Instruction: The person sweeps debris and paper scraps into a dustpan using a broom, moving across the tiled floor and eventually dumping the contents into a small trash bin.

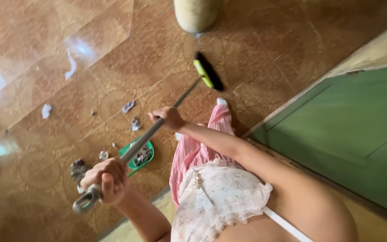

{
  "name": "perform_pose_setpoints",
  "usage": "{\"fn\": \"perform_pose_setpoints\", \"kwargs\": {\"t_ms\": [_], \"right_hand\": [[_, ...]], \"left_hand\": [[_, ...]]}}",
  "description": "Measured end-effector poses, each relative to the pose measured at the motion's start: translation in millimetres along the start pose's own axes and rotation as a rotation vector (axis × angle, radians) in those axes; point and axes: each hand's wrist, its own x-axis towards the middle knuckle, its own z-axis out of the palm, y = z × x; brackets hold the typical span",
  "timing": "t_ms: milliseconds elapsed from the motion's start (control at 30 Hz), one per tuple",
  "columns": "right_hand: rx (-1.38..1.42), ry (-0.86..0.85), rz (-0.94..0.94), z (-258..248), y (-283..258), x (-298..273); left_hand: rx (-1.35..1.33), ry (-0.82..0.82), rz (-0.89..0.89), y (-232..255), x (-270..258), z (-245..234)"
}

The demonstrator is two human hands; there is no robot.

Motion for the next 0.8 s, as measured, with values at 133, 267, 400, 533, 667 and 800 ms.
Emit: {"fn": "perform_pose_setpoints", "kwargs": {"t_ms": [133, 267, 400, 533, 667, 800], "right_hand": [[0.059, -0.033, -0.118, 16.1, -27.5, 32.3], [0.079, -0.142, -0.181, -6.3, -9.7, 29.0], [-0.070, -0.272, 0.085, -32.2, 65.8, 2.6], [-0.169, -0.206, 0.151, -38.0, 111.8, -25.2], [-0.032, -0.362, 0.010, -20.8, 93.9, -17.8], [0.061, -0.267, -0.061, 43.6, 17.4, 8.7]], "left_hand": [[-0.005, -0.060, 0.072, 43.0, 34.3, 11.4], [-0.054, -0.196, 0.071, 40.8, 40.8, -2.0], [0.222, -0.050, -0.284, -17.6, 12.1, -20.9], [0.100, 0.158, -0.529, -91.0, -17.5, -36.3], [-0.159, 0.371, -0.676, -80.5, -40.9, -47.5], [0.067, 0.148, -0.046, 8.4, -22.1, -61.2]]}}
